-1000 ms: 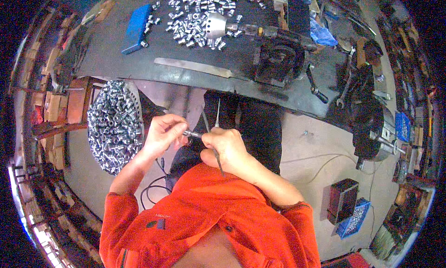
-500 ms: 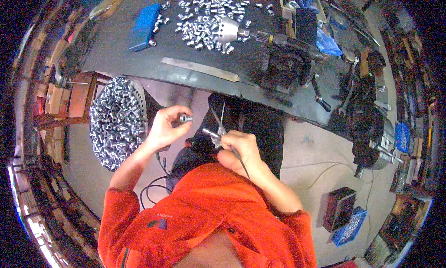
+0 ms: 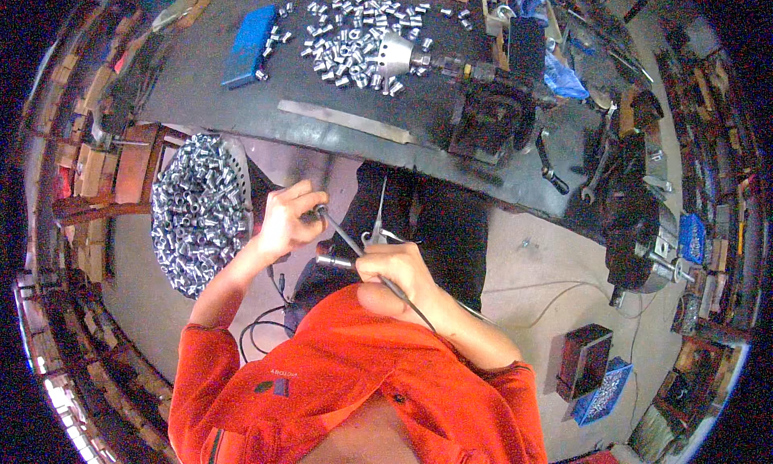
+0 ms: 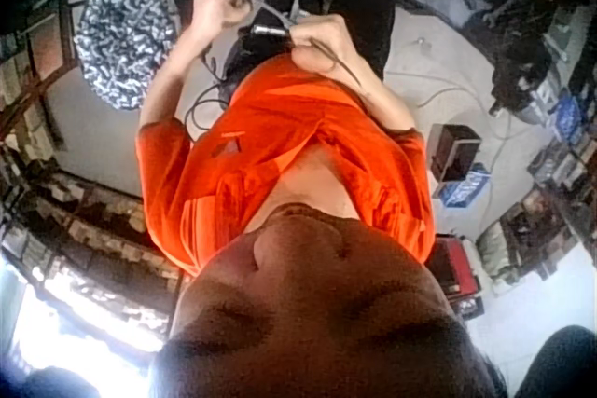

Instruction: The person picks up metal parts from a container, measures their length using a caliper, and places them onto a pile on the workbench.

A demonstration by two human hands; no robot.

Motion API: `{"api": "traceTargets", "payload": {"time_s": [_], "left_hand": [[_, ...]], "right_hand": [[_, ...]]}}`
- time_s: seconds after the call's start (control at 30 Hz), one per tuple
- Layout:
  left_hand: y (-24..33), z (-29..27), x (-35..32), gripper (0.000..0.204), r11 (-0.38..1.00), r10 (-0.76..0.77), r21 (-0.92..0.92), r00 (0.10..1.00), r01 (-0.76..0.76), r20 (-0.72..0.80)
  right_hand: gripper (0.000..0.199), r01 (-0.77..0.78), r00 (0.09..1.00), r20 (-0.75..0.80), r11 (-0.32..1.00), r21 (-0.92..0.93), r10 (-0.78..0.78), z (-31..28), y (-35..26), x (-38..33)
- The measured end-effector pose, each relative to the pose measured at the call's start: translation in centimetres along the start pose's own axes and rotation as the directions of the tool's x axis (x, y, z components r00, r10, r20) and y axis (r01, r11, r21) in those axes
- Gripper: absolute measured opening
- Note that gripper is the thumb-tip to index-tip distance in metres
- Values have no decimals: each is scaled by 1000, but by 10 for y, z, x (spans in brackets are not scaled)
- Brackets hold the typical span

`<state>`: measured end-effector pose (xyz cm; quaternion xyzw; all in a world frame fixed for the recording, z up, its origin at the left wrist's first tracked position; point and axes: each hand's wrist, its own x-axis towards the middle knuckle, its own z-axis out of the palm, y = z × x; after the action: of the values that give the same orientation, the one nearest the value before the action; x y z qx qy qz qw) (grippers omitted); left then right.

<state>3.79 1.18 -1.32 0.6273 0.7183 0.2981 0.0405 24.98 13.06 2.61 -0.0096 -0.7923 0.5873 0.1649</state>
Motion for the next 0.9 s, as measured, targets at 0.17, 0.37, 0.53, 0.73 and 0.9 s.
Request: {"api": "traceTargets", "payload": {"time_s": [0.17,0.37,0.53,0.73,0.9], "left_hand": [[11,6,11,30,996,73,-49,995,-70,72],[-19,17,45,27,998,-4,65,998,0,67],[-47,21,141,26,992,-82,97,996,86,-37],[-100,-3,207,37,927,-271,-342,910,158,-315],[-120,-59,137,27,959,-218,-233,943,160,-251]], "right_hand": [[26,-12,999,-44,997,-76,9,12,26,16],[20,81,974,-182,962,-261,-132,-4,27,5],[22,26,893,-410,931,-363,-184,-17,18,-7],[20,-18,916,-379,932,-362,-129,-8,20,-8],[18,-68,908,-412,941,-333,-80,-4,30,-20]]}}
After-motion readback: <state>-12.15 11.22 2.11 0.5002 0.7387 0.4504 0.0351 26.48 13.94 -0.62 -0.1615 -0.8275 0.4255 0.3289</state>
